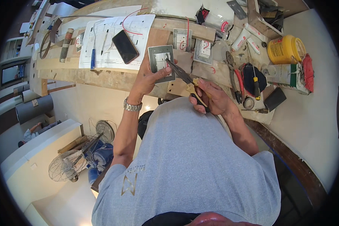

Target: The person connects wires to an electrical switch plate by hand, then cuts and strips wires using pliers.

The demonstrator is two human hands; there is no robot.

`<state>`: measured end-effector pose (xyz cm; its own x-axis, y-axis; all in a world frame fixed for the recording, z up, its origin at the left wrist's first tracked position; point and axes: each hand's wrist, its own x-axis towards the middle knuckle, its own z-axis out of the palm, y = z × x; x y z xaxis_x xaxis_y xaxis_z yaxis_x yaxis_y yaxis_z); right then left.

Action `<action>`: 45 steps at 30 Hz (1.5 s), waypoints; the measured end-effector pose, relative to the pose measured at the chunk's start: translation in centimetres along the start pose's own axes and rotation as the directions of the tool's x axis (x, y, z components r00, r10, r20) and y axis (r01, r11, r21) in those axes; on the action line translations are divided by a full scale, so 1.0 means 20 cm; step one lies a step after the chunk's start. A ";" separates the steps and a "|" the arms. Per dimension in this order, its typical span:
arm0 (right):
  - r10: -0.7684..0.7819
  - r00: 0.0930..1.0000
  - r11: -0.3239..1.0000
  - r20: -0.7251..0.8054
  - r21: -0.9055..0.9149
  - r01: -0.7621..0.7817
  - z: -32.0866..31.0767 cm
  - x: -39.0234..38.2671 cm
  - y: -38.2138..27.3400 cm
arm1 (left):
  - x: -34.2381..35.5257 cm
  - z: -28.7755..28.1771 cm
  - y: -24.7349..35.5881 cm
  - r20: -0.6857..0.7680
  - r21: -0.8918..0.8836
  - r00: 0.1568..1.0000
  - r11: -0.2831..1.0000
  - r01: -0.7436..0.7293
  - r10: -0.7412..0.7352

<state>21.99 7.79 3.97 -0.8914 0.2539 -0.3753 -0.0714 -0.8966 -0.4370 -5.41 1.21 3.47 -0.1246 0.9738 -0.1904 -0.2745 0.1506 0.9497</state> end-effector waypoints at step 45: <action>-0.705 0.692 0.067 -0.154 -0.986 -0.151 0.17 -0.28 0.09 | 0.04 0.30 -0.02 -0.020 0.212 0.988 0.966 -0.147 0.154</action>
<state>25.24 3.56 8.11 -0.4981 0.8636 -0.0776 0.5712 0.2595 -0.7787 0.32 2.91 4.42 -0.1842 0.9818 -0.0466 -0.0443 0.0391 0.9983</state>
